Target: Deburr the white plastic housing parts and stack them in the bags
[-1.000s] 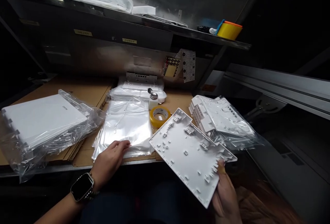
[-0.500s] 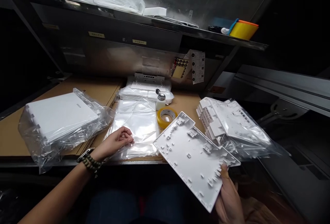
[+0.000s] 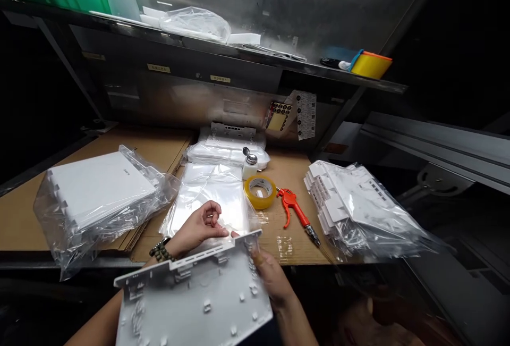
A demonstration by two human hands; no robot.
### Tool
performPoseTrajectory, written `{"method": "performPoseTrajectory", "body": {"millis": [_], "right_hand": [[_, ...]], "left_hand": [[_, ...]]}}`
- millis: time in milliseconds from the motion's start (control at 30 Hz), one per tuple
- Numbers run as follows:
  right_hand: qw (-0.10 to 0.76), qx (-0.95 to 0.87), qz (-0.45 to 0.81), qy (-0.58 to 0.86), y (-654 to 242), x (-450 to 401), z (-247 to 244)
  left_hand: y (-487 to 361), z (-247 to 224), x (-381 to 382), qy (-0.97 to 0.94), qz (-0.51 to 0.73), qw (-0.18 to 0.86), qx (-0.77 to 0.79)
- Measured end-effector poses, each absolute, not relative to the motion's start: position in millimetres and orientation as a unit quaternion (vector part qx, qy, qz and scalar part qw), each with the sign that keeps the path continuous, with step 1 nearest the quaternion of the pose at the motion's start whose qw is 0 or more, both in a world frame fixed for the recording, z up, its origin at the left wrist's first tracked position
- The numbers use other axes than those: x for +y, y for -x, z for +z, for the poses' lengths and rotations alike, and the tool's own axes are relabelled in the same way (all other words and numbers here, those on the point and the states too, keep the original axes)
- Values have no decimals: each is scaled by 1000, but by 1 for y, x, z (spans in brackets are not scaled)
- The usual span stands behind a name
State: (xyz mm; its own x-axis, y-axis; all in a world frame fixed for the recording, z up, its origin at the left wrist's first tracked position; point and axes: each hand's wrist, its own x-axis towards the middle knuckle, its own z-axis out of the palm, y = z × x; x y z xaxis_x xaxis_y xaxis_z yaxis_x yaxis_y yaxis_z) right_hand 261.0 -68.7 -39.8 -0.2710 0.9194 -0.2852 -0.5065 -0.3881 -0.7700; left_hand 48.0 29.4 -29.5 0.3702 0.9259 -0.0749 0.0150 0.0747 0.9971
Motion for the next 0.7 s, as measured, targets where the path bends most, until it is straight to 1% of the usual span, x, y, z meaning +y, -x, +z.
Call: {"method": "performPoseTrajectory", "body": {"millis": [100, 200, 367, 433, 533, 700], "right_hand": [[452, -277, 772, 351, -243, -51, -37], [445, -269, 775, 359, -246, -46, -36], [444, -264, 768, 378, -259, -53, -36], [440, -272, 762, 390, -263, -56, -35], [437, -280, 751, 408, -266, -61, -34], [446, -252, 747, 425, -274, -61, -41]], "left_hand": [[-51, -41, 35, -592, 367, 608, 380], [-42, -49, 41, -616, 354, 604, 362], [-29, -45, 42, -646, 342, 576, 365], [-31, -40, 38, -656, 362, 540, 383], [-35, -34, 33, -687, 396, 452, 409], [-34, -29, 37, -786, 357, 307, 400]]}}
